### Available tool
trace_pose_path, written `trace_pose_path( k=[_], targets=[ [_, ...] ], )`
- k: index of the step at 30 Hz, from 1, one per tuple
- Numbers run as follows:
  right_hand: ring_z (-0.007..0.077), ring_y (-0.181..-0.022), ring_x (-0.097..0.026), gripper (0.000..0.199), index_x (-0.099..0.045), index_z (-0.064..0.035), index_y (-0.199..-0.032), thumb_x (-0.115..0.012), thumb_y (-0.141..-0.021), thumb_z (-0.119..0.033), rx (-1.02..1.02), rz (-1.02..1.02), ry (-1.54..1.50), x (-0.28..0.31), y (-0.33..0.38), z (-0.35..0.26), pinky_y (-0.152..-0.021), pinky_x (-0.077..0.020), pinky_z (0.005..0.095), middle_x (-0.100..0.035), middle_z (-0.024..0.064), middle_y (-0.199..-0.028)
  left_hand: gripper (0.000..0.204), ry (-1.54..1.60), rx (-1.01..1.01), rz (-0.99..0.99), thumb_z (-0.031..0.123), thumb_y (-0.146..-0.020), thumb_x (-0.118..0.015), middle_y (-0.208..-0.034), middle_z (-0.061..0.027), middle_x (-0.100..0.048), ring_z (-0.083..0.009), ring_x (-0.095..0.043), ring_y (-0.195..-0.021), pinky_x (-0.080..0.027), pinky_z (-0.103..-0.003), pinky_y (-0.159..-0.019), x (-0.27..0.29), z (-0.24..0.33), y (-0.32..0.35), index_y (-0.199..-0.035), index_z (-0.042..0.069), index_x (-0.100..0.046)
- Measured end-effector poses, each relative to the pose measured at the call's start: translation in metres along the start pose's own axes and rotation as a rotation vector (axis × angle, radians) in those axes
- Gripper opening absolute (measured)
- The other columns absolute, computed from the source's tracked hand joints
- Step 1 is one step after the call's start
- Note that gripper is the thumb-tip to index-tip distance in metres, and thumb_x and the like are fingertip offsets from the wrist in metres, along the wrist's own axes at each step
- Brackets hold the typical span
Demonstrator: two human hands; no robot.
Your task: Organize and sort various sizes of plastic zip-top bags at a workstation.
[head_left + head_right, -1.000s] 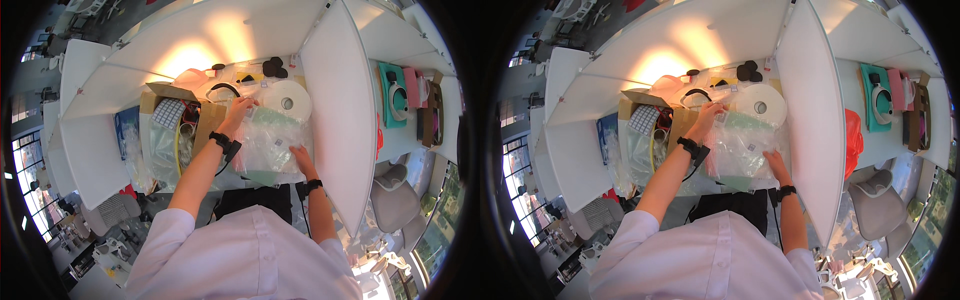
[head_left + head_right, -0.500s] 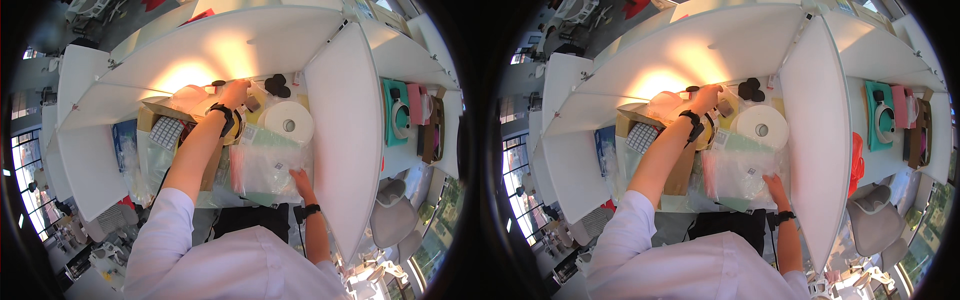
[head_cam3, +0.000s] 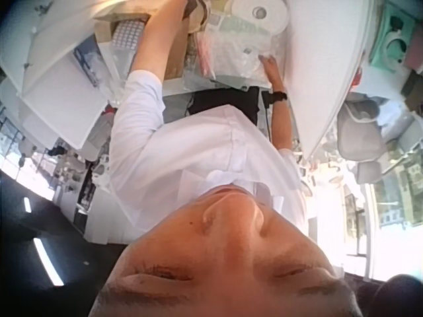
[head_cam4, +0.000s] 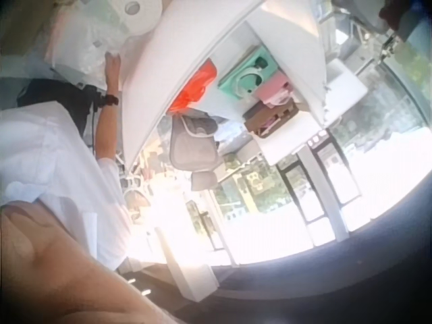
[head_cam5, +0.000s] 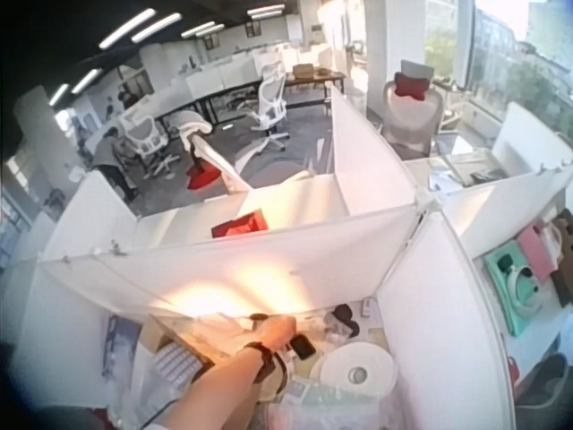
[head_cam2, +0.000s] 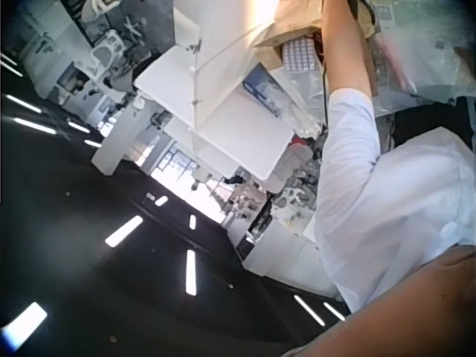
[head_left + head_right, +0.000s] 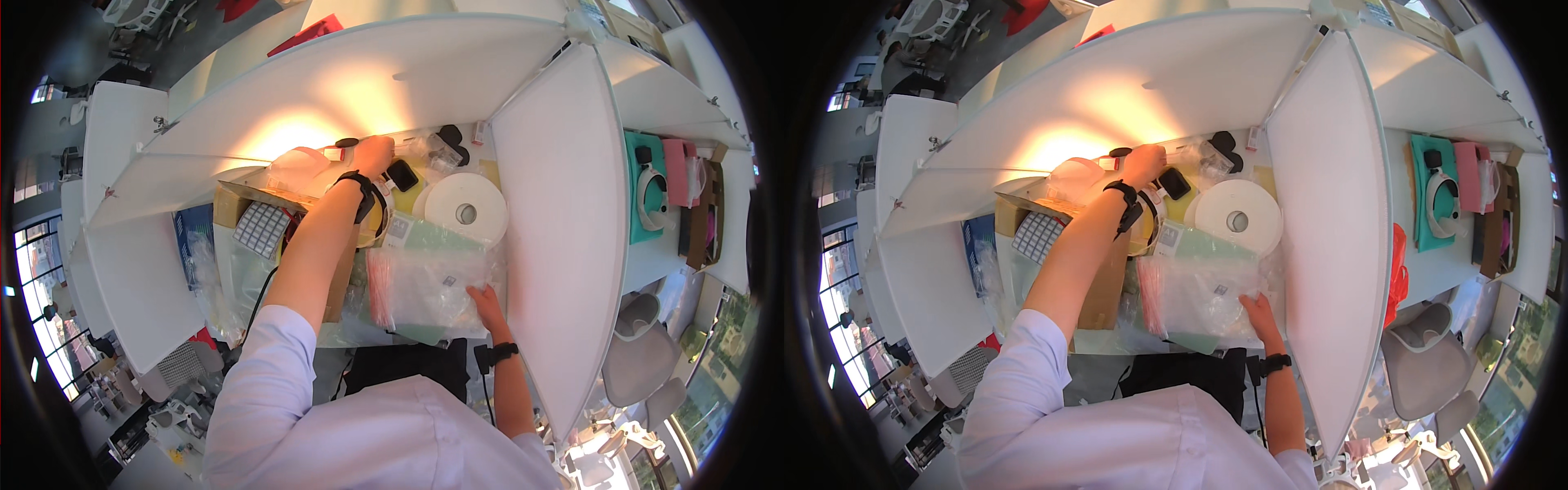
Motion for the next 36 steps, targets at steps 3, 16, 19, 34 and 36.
trace_pose_path(
  k=[3,16,19,34,36],
  targets=[
    [0.0148,-0.099,-0.059,0.034,-0.057,0.0009,-0.123,-0.059,-0.093,-0.015,0.002,0.006,0.002,0.001,-0.004,0.001,-0.089,-0.0476,0.0311,-0.064,0.0061,-0.112,0.012,0.062,0.028,-0.021,0.017,-0.082,-0.061,-0.083,-0.013,-0.07,-0.0333,-0.067,-0.082,-0.053,-0.043,-0.073,0.012,-0.005,0.003,-0.082,0.012,-0.073],
    [0.0162,-0.101,-0.058,0.037,-0.055,0.0024,-0.125,-0.059,-0.093,-0.014,0.071,-0.011,0.03,0.002,-0.008,-0.003,-0.091,-0.0463,0.032,-0.063,0.0071,-0.114,0.017,0.079,-0.076,0.229,0.022,-0.087,-0.062,-0.081,-0.0097,-0.072,-0.0269,-0.068,-0.073,-0.054,-0.037,-0.068,0.189,0.037,0.082,-0.088,0.009,-0.073],
    [0.0166,-0.102,-0.058,0.038,-0.054,0.0024,-0.126,-0.059,-0.092,-0.014,0.073,-0.016,0.061,0.001,-0.01,-0.002,-0.092,-0.0454,0.032,-0.063,0.0074,-0.115,0.018,0.179,-0.072,0.269,0.02,-0.089,-0.061,-0.078,-0.0113,-0.072,-0.0241,-0.069,-0.069,-0.054,-0.034,-0.066,0.228,0.04,0.108,-0.088,0.006,-0.072],
    [0.0186,-0.102,-0.059,0.041,-0.055,0.0029,-0.126,-0.061,-0.091,-0.017,0.068,-0.012,0.029,-0.004,0.001,-0.013,-0.09,-0.0467,0.0326,-0.064,0.0095,-0.114,0.013,1.681,0.167,0.237,0.01,-0.096,-0.058,-0.084,-0.0086,-0.07,-0.0142,-0.068,-0.071,-0.057,-0.027,-0.065,0.185,0.051,0.3,-0.102,0.001,-0.067],
    [0.0184,-0.102,-0.059,0.041,-0.055,0.0026,-0.126,-0.061,-0.091,-0.017,0.076,-0.005,0.049,-0.007,0.0,-0.017,-0.09,-0.0469,0.0325,-0.064,0.0094,-0.115,0.013,1.738,0.278,0.175,0.009,-0.096,-0.058,-0.089,-0.0097,-0.071,-0.0135,-0.068,-0.076,-0.057,-0.027,-0.068,0.13,0.05,0.322,-0.106,0.002,-0.063]
  ],
)
Point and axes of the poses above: each hand's wrist, its own y-axis away from the middle knuckle, its own x-axis out of the back of the hand, z = x × y, the point moved 10 cm from there along -y, towards the middle knuckle
